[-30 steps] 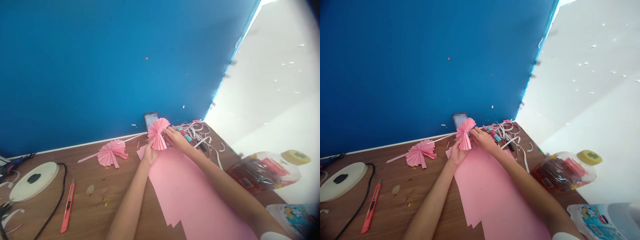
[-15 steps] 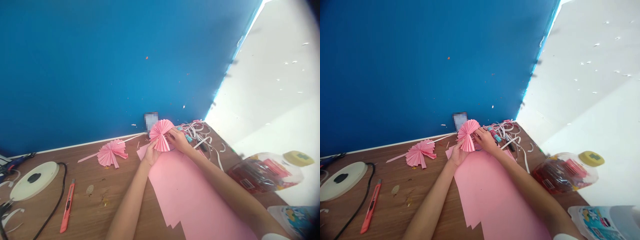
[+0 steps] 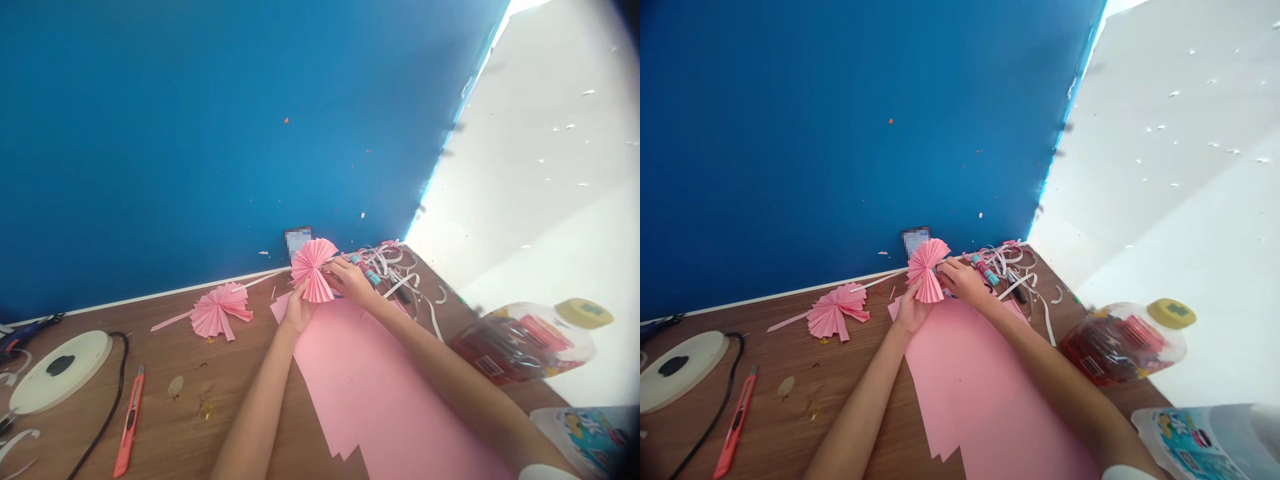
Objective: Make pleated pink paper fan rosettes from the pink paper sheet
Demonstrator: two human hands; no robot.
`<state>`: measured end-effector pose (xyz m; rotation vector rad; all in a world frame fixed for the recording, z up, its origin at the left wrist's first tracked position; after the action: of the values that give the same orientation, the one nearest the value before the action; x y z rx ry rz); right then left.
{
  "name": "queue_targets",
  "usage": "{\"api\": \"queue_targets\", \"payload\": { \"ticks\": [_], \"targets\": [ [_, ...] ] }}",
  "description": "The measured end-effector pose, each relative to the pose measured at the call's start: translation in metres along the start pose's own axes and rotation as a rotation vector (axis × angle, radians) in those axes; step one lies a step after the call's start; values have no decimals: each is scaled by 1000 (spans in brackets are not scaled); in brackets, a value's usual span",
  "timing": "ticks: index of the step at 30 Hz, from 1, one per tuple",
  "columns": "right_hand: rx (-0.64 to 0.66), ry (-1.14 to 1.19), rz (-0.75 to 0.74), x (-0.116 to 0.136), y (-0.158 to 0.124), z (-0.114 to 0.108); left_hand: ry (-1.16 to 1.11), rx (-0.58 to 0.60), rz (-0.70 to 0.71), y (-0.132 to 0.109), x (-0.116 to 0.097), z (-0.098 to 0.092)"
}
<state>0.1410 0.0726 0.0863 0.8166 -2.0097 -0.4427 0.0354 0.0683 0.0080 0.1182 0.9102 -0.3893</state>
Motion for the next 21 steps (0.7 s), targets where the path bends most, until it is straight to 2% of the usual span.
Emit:
{"api": "queue_targets", "payload": {
  "ticks": [7,13,21],
  "targets": [
    [12,-79,-26,2,2,0,75,-7,-16,-1,3,-2],
    [-28,-90,-37,3,0,-3,88,-19,4,0,2,-4],
    [-79,156,-101,6,3,-11,11,-33,12,1,2,-2]
  ]
}}
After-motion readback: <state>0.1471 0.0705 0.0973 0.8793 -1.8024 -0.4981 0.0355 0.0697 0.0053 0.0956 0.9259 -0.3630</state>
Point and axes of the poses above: each hand's wrist, its own y-axis towards the middle knuckle, its own z-axis out of the palm, x = y × z, the point moved 8 cm from there along y, towards the middle knuckle, and after that the axes turned 15 degrees about y, right-handed, at the moved point
